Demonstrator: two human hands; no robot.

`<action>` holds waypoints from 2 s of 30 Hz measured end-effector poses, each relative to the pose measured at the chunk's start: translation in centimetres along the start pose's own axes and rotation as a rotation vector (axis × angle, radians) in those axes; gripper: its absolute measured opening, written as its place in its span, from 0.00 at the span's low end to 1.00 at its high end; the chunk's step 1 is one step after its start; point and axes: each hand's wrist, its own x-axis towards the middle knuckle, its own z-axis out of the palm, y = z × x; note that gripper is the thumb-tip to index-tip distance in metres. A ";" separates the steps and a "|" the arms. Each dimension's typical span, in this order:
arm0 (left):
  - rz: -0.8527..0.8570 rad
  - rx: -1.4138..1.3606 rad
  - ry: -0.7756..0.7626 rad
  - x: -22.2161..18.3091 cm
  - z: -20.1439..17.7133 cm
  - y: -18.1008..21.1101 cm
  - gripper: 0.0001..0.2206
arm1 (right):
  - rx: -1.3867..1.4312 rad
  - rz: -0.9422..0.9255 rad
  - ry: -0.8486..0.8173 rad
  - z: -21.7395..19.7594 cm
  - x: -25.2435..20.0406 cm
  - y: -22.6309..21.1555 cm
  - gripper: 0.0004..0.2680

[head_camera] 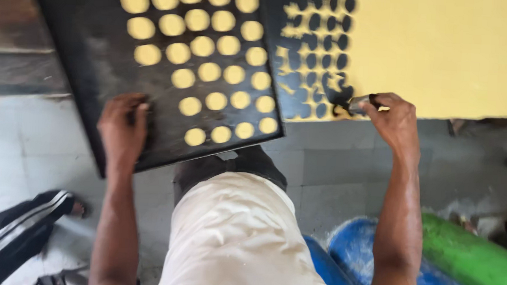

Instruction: The person uses a circular cutter to punch out rounds from a sheet of dough, places the rounds onto a dark baking tray, and then gathers the scrap dough together.

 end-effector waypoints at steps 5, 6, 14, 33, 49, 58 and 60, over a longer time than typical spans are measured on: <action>0.092 -0.135 0.035 1.2 0.7 -0.8 0.12 | 0.011 -0.508 0.069 10.7 1.7 -14.0 0.14; 0.087 -0.128 0.043 1.4 1.0 -1.0 0.13 | 0.049 -0.594 0.078 13.2 2.0 -17.0 0.14; 0.150 -0.115 0.021 2.7 2.6 -2.6 0.24 | 0.356 -0.562 0.136 21.6 4.7 -33.0 0.12; -0.076 0.085 -0.126 3.7 2.8 2.2 0.23 | -0.150 -0.091 0.273 2.6 -2.5 2.6 0.06; -0.118 -0.064 -0.017 -2.2 -1.6 -0.1 0.14 | 0.021 0.132 -0.040 1.1 3.3 -0.7 0.11; 0.070 -0.149 -0.001 -1.9 0.3 -2.4 0.21 | 0.160 -0.886 0.252 18.7 -1.0 -29.2 0.14; 0.100 -0.151 -0.029 -1.5 1.2 -2.3 0.23 | 0.365 -0.763 0.134 19.8 -0.6 -31.3 0.13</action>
